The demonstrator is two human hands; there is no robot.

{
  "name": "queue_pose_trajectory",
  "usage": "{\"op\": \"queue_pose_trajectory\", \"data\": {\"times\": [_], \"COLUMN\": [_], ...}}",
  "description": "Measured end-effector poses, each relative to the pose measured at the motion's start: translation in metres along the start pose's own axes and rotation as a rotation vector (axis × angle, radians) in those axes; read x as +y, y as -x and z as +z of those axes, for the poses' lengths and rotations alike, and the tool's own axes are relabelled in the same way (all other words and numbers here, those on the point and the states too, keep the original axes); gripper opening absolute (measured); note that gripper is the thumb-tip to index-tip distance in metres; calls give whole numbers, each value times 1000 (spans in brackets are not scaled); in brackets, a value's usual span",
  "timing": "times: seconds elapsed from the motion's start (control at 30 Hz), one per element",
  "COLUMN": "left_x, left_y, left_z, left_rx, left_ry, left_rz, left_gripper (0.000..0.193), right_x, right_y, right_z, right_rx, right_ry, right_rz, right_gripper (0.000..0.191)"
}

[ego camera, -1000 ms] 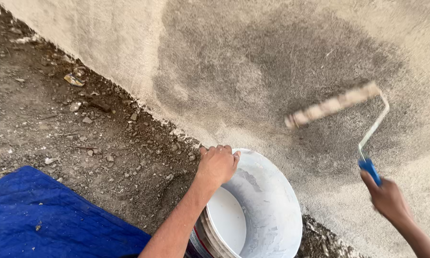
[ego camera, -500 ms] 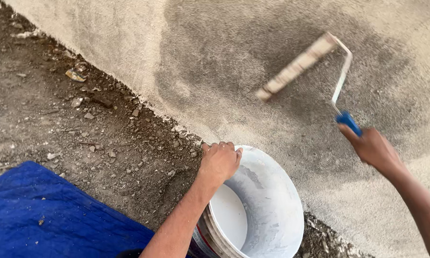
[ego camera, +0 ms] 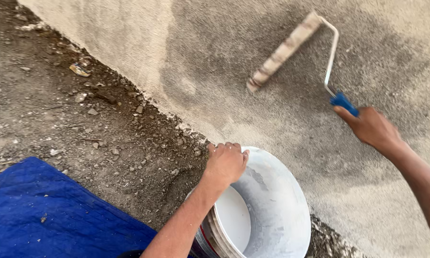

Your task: The person sits on a blue mat on the ground and uses a paint roller to apply white liquid from a bucket onto an exterior concrete wall, rolling repeatedly over the darker patches of the wall surface. They occasionally reposition the bucket and continue rolling different spots along the wall base.

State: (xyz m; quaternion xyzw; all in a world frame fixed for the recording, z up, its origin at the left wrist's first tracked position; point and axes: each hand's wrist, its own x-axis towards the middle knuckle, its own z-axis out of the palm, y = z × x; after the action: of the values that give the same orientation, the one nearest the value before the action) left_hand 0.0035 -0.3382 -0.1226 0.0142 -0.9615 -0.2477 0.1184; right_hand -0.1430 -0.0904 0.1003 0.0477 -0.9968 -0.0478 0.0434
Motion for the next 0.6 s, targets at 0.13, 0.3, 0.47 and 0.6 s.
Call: {"op": "queue_pose_trajectory", "data": {"times": [0.13,0.3,0.47,0.6], "left_x": [3,7,9,8], "left_y": [0,2,2,-2], "left_z": [-4,-2,7,11], "left_rx": [-85,-79,-40,9], "left_ry": [9,5,38,36], "left_rz": [-22,-26,-41,-29], "left_gripper": [55,54,51,50], "right_x": [67,136,180,182], "right_y": [29,72,114,123], "right_z": [19,33,47,57], "right_rx": [-7,-19,50,137], "right_ry": [55,127,37,-73], "right_rz": [27,153,236,230], "right_gripper": [79,79,77,82]}}
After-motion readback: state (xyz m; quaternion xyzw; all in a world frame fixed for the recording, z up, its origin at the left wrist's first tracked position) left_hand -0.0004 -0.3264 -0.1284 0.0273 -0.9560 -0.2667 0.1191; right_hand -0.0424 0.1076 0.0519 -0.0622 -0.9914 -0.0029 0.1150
